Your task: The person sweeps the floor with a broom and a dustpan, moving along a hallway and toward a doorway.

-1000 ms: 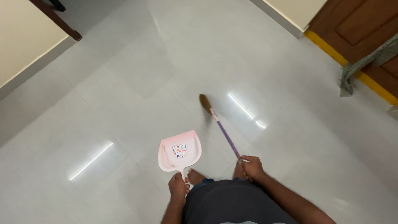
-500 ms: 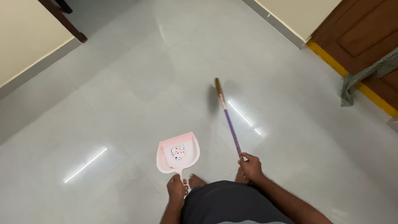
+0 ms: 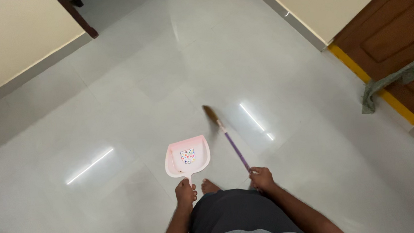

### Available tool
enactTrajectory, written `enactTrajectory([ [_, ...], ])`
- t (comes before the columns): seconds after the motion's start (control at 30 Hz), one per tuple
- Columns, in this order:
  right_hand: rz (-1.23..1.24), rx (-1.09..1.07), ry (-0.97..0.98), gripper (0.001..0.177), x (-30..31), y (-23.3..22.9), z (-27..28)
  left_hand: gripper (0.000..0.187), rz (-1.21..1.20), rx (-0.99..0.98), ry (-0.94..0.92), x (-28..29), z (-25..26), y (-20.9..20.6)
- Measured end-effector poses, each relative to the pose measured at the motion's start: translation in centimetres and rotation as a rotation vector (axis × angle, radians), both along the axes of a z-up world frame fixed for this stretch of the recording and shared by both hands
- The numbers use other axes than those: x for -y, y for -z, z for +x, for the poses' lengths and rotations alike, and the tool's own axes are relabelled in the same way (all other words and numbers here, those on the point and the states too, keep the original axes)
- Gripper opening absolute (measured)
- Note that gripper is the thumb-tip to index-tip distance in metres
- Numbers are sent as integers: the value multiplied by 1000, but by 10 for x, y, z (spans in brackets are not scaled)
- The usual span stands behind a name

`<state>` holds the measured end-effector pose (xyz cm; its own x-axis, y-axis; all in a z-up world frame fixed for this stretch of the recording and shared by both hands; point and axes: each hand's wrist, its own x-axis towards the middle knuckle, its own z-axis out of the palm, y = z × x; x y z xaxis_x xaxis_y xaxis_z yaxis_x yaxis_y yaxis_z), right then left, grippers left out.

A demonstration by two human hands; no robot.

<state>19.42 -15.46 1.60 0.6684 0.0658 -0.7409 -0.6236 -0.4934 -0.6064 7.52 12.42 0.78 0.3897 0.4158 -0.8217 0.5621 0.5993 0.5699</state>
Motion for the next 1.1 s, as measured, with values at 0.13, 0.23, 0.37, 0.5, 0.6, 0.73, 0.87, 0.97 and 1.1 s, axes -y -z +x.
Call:
enactTrajectory([
  [0.13,-62,17,98,42,-11,1,-1,30,4,1,19,-10,-13,5],
  [0.23,-238,72,-34,41,-15,-2,1,31,13,-16,18,-17,-19,9],
  [0.37,-221,119,16,44,-17,-4,3,31,-8,-43,-18,-18,-22,14],
  [0.5,-22,127,61,49,-17,-1,1,31,0,-38,11,-10,-22,11],
  [0.6,4,100,-52,50,-16,1,6,31,6,-19,32,-9,-15,6],
  [0.73,41,61,-77,49,-25,3,24,33,27,22,7,-9,2,-1],
  [0.87,1,-14,-77,43,-31,4,44,37,86,22,15,-14,26,-7],
  [0.97,-32,-73,17,41,-27,8,61,38,136,23,-16,-16,42,-7],
  [1.1,-77,-70,89,39,-27,13,79,39,266,-44,45,-19,57,-5],
])
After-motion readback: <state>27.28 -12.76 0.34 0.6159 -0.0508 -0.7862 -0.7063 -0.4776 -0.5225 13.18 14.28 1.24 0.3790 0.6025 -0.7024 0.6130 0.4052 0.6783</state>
